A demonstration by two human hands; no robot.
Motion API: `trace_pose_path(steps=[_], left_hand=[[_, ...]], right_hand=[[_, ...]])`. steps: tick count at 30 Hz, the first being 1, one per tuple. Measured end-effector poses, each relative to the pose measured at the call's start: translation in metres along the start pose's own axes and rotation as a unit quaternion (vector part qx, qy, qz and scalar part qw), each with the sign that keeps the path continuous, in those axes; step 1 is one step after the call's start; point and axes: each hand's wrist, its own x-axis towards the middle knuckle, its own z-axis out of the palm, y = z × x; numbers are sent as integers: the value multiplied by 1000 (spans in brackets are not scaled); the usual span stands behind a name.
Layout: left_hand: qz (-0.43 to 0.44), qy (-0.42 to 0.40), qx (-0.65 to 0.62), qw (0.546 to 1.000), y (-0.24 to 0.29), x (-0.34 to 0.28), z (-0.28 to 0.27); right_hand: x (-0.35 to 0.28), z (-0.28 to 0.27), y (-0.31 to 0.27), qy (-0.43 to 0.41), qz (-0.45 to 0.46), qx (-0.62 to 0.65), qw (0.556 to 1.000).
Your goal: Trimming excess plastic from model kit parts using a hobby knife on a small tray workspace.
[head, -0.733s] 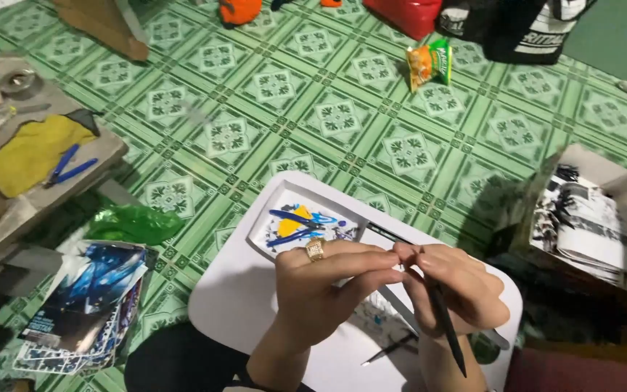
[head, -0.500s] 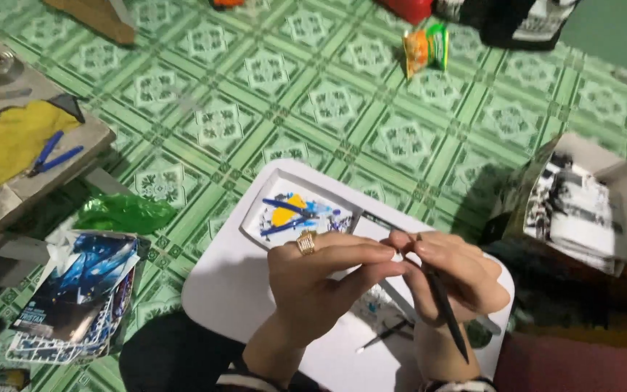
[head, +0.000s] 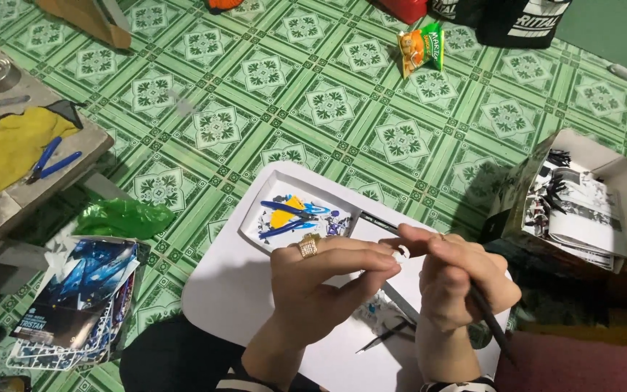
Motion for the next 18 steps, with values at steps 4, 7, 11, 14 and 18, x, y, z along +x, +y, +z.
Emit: trace_pose_path(steps=[4,7,11,14,18], left_hand=[[3,26,11,1000,2,3,1],[2,17,-13,1000,3,4,0],[-1,-6,126,992,-15,4,-6],[-27,27,102,994,-5,12,-18],[-62,44,129,989,0,3,-25]], right_hand=[[7,-8,13,-2,-88,32,996],[6,-17,13,11,-83,37,996],[11,14,18,-82,268,19,960],[17,12,27,-34,185,-9,982],[10,-64,39,-49,155,104,981]])
